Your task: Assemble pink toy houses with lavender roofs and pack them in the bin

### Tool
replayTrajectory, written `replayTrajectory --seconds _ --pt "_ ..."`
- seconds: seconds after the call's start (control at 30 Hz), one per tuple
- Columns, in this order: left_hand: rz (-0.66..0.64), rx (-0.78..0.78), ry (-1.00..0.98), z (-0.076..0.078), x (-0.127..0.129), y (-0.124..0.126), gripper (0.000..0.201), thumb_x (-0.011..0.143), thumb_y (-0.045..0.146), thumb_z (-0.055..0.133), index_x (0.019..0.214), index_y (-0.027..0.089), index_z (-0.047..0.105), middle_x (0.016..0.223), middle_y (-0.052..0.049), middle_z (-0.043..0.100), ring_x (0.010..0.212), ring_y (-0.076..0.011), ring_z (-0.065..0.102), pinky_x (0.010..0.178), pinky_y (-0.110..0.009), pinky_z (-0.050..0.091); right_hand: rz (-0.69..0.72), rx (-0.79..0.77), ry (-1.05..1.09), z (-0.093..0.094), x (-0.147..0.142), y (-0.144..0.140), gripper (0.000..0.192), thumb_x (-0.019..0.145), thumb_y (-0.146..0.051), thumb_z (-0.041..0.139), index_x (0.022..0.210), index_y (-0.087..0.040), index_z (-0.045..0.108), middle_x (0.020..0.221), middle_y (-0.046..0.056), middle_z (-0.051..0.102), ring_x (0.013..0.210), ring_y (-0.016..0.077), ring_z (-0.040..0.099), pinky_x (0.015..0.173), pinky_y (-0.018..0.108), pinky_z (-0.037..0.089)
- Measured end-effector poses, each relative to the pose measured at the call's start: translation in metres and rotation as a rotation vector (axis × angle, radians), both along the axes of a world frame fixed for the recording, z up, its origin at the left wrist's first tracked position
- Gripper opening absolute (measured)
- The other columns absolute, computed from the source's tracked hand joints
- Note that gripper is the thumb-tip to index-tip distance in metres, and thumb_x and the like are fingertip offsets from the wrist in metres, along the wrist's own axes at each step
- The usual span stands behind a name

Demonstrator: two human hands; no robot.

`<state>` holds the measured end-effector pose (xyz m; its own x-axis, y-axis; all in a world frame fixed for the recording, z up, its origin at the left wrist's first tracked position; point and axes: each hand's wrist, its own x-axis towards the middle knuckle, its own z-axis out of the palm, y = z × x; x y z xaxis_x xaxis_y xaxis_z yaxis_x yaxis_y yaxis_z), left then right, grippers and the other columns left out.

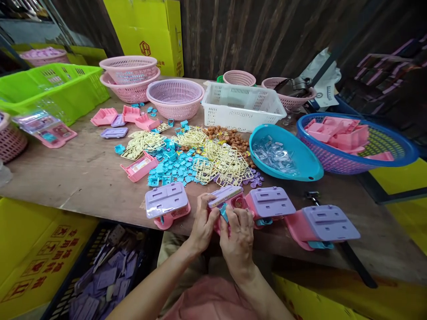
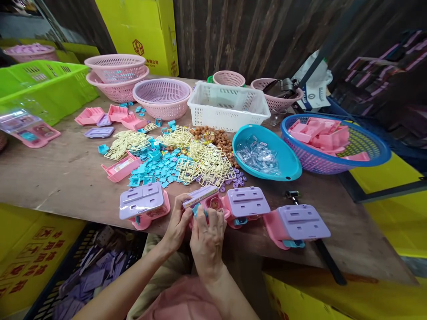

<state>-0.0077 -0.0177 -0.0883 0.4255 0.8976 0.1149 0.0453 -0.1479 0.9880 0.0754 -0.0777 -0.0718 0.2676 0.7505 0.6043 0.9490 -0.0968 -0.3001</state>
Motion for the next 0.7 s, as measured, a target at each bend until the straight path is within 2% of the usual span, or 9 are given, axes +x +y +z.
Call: replayTrajectory --seconds 0.13,0.23,0.5,0.7 --pt "-0.019 -0.040 -0.007 0.001 -0.001 0.001 0.032 0.092 0.047 0.031 0.112 0.023 0.040 0.116 -0.006 0.042 0.112 -0.0198 0.042 0.101 -0.034 0.032 0.107 0.096 0.124 -0.001 0.007 0.000 0.024 0.089 -0.028 0.051 0.110 -0.018 0.050 0.091 0.009 0.059 0.088 0.0235 0.055 0.083 0.044 0.046" --pt "-0.037 -0.066 -0.022 0.000 -0.001 0.002 0.034 0.092 0.048 0.030 0.114 0.023 0.038 0.116 -0.007 0.042 0.113 -0.0192 0.042 0.102 -0.035 0.031 0.112 0.189 0.176 -0.003 0.009 -0.002 0.026 0.087 -0.027 0.055 0.111 -0.018 0.048 0.091 0.008 0.060 0.088 0.0221 0.057 0.081 0.040 0.048" --pt "-0.022 -0.086 -0.042 -0.009 0.001 0.001 0.044 0.090 0.056 0.032 0.119 0.025 0.035 0.129 -0.007 0.036 0.123 -0.0200 0.035 0.108 -0.036 0.024 0.105 0.240 0.095 -0.007 0.006 -0.005 0.015 0.084 -0.015 0.056 0.098 -0.018 0.052 0.084 0.007 0.059 0.078 0.0191 0.056 0.071 0.037 0.053" --pt "-0.012 -0.098 -0.043 -0.007 0.002 -0.001 0.047 0.088 0.057 0.036 0.121 0.024 0.032 0.124 -0.007 0.042 0.113 -0.0195 0.043 0.100 -0.034 0.032 0.130 0.325 0.097 -0.011 0.008 -0.004 0.015 0.083 -0.014 0.057 0.096 -0.017 0.052 0.079 0.007 0.056 0.076 0.0186 0.055 0.066 0.035 0.054"
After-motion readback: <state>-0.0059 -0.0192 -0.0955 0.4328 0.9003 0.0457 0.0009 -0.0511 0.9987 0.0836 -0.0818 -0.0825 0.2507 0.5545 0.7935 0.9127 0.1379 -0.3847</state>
